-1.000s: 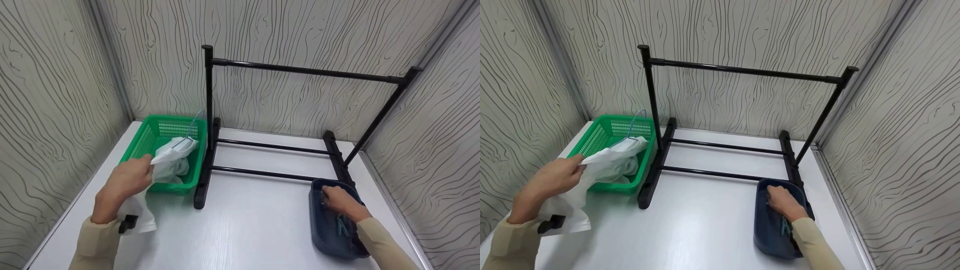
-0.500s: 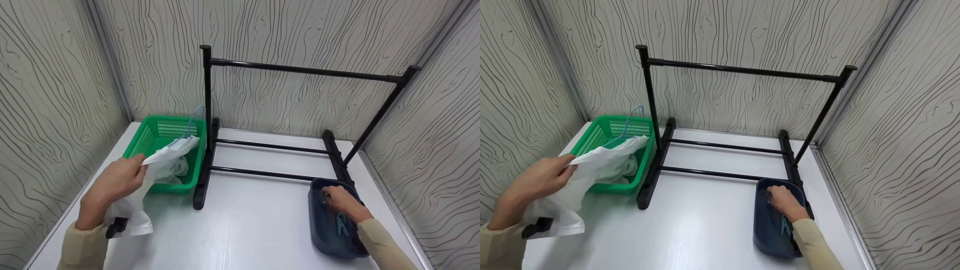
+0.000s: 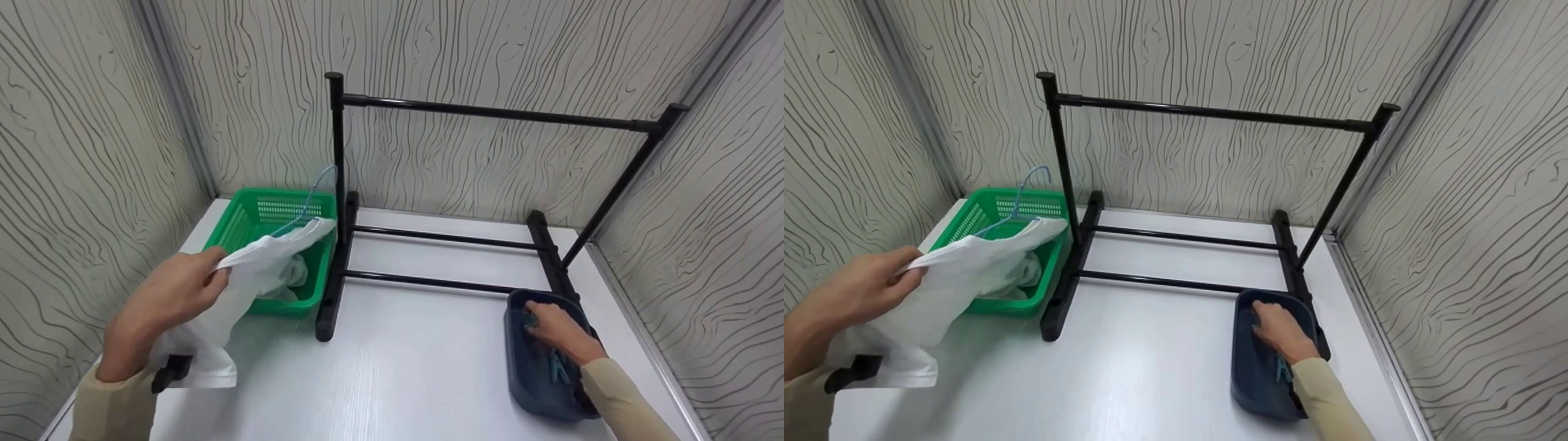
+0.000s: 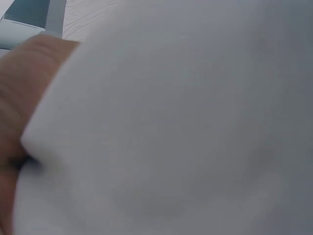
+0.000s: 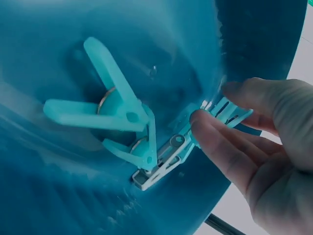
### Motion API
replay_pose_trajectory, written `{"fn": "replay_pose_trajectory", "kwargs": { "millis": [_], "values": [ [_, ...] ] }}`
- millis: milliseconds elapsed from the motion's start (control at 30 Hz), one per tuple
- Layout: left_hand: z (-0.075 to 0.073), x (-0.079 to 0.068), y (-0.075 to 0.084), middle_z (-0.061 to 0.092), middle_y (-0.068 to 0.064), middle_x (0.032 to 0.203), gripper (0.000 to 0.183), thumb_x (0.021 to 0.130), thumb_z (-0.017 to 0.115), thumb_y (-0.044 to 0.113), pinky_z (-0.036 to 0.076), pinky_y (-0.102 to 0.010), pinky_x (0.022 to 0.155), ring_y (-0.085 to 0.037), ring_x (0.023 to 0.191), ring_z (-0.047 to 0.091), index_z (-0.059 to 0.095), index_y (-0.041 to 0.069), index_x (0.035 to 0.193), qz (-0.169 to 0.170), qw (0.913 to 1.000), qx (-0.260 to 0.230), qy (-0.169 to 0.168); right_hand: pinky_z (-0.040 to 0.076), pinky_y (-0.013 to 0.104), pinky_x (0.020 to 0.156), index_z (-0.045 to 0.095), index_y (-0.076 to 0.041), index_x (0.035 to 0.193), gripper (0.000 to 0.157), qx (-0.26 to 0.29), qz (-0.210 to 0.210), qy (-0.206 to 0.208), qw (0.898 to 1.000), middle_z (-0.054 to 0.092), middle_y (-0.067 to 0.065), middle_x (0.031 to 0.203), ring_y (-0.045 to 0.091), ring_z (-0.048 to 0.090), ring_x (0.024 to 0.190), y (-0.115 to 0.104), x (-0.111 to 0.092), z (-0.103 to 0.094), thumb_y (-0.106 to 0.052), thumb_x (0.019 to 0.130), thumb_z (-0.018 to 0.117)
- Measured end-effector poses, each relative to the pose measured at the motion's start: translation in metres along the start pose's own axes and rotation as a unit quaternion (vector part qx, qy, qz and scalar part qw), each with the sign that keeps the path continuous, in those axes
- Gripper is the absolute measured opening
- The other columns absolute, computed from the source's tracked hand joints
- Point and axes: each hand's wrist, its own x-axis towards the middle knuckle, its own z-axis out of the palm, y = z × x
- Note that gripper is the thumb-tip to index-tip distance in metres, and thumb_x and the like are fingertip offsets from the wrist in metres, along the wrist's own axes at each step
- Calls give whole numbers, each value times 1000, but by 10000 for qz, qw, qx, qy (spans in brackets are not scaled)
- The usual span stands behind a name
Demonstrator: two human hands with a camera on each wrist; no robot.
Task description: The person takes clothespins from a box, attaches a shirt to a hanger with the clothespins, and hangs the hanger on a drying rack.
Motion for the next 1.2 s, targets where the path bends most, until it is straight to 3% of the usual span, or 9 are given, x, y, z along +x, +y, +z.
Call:
{"fn": "replay_pose_trajectory", "kwargs": {
  "millis": [233, 600, 800, 1033, 1200],
  "values": [
    [-9, -3, 3, 60, 0, 76, 8, 88, 52, 11, 36, -24, 47, -10, 57, 48, 59, 8, 93, 73, 9998, -148, 52, 45, 35, 58, 55, 0, 104, 29, -90, -1, 115, 9999, 60, 8, 83, 15, 52, 66, 0, 1, -3, -18, 85, 67],
    [-22, -2, 12, 61, -1, 72, 4, 84, 55, 9, 37, -23, 43, -9, 50, 46, 59, 10, 85, 153, 9995, -47, 284, 38, 30, 52, 53, -6, 96, 24, 349, 99, 554, 9978, 50, 0, 66, 13, 45, 54, -4, -2, -35, -26, 89, 62],
    [-25, 2, 20, 62, -1, 77, 9, 87, 55, 11, 36, -23, 43, -8, 53, 47, 61, 7, 92, 134, 9998, -138, -10, 43, 31, 58, 53, -7, 101, 29, 660, 101, 579, 9961, 59, 2, 77, 13, 51, 61, -17, -2, -48, -33, 90, 60],
    [-26, 11, 23, 64, -1, 84, 9, 90, 54, 12, 39, -23, 46, -9, 60, 52, 61, 9, 96, 399, 9975, -548, -195, 53, 38, 64, 54, -9, 104, 26, 886, -268, 998, 9907, 66, 13, 90, 21, 67, 77, -35, -4, -66, -29, 90, 62],
    [-29, 14, 27, 65, 0, 86, 9, 91, 56, 14, 44, -24, 53, -11, 66, 55, 62, 11, 96, 563, 9941, -881, -275, 52, 34, 61, 54, -10, 106, 26, 872, -418, 1288, 9869, 66, 13, 91, 18, 67, 74, -46, -6, -79, -29, 89, 62]
  ]
}}
